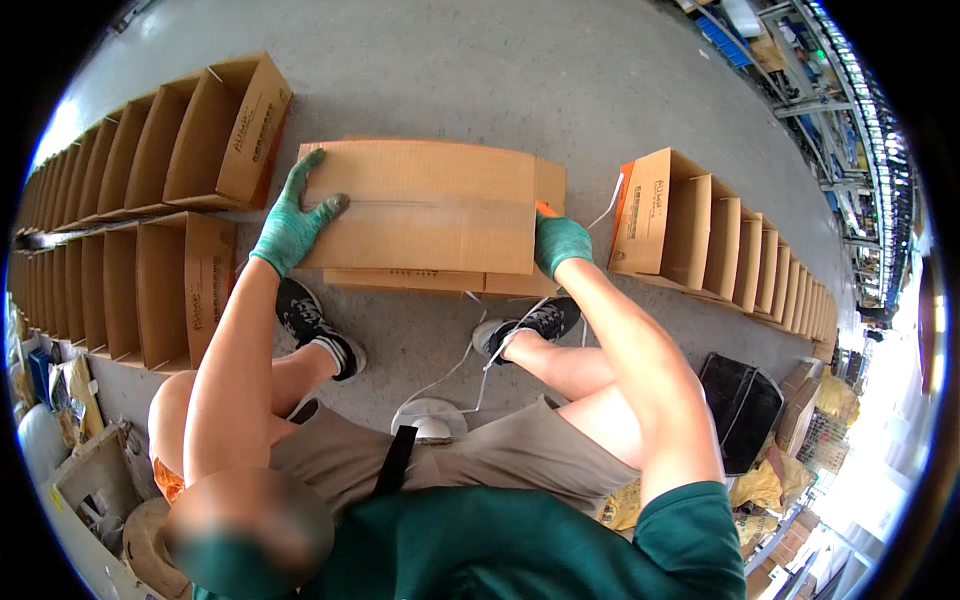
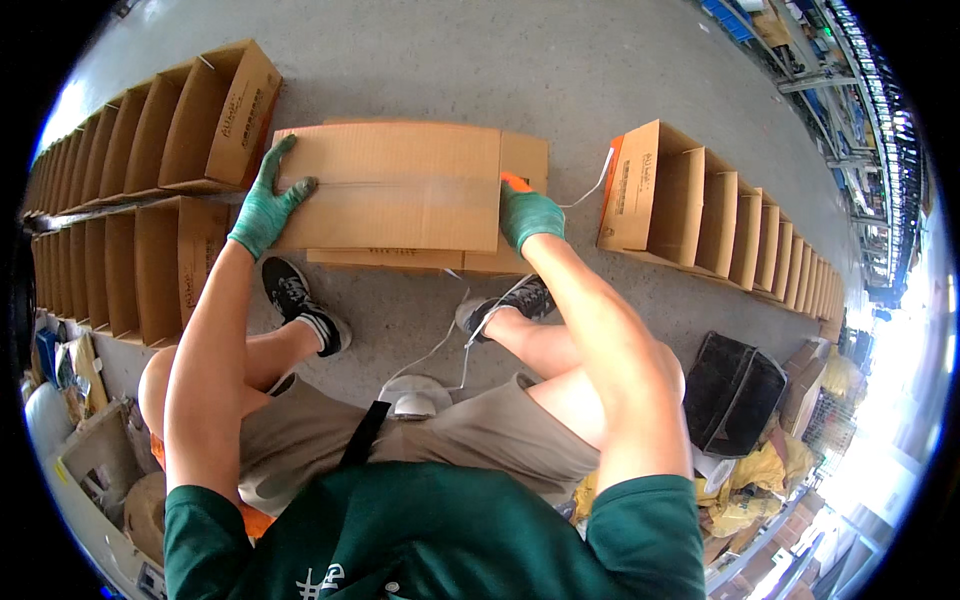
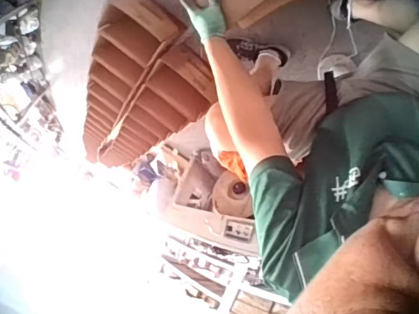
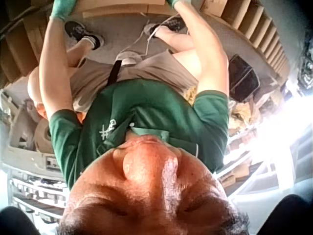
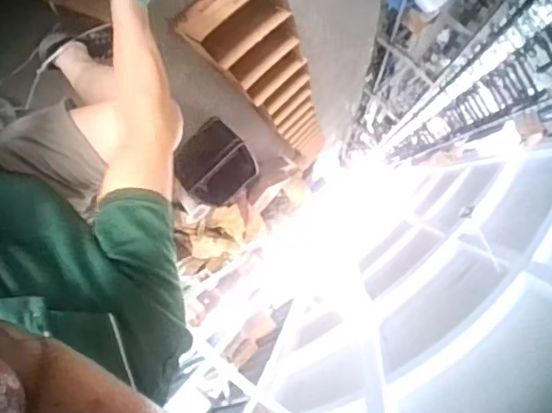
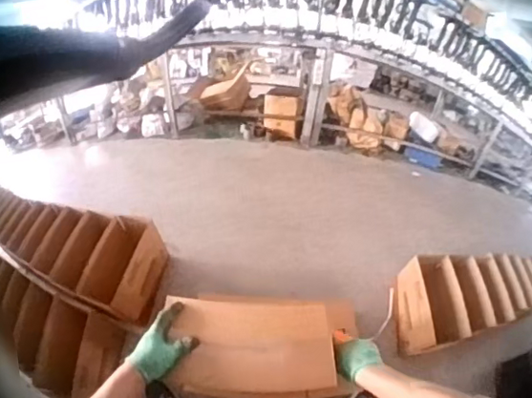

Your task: The person sits on the floor and repeatedly tapes cardboard boxes using a handheld tape dispenser. They fold the flaps of each box, apply tape to seal it, and then move the finished box aside to process the next one from a nearby stack.

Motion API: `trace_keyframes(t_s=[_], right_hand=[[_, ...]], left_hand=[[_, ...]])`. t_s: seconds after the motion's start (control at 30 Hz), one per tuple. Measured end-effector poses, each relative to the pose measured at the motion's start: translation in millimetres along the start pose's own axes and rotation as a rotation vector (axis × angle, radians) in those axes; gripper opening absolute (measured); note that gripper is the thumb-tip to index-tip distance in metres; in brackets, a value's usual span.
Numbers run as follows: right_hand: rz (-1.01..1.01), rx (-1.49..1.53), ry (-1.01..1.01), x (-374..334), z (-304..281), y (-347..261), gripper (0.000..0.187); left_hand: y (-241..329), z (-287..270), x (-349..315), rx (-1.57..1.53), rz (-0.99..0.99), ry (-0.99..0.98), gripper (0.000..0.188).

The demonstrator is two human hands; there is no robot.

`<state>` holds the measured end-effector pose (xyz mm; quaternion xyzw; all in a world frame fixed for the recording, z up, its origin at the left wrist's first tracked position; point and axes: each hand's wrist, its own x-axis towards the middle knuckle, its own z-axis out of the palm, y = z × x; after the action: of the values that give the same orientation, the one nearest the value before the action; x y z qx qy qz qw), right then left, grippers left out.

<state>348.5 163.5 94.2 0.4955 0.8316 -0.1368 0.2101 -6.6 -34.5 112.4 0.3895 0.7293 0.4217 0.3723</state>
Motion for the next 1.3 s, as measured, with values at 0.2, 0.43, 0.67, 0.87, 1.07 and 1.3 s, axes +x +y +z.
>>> trace_keyframes(t_s=[0.2, 0.43, 0.67, 0.87, 1.07, 1.3], right_hand=[[0.479, 1.28, 0.28, 39.3, 134.5, 23.8, 0.051], [0.226, 0.683, 0.732, 8.1, -20.5, -26.8, 0.043], [-0.461, 0.264, 0.759, 2.3, -49.0, -216.5, 0.048], [-0.346, 0.017, 0.626, 3.3, -50.8, -133.3, 0.053], [-0.09, 0.995, 0.394, 26.1, -12.3, -35.6, 0.077], [-0.185, 1.917, -0.05, -1.1, -33.0, -34.0, 0.097]], left_hand=[[-0.9, 7.1, 11.3, 0.038, 0.099, -0.007, 0.073], [-0.6, -3.7, -0.8, 0.027, 0.069, -0.009, 0.064], [-5.5, -2.6, 4.2, 0.105, 0.129, -0.038, 0.062], [-11.6, 3.1, 2.7, 0.106, 0.048, 0.121, 0.064], [-42.0, -7.3, 11.7, 0.004, -0.245, 0.051, 0.07], [38.4, -38.7, -21.2, -0.362, -0.668, 0.065, 0.109]])
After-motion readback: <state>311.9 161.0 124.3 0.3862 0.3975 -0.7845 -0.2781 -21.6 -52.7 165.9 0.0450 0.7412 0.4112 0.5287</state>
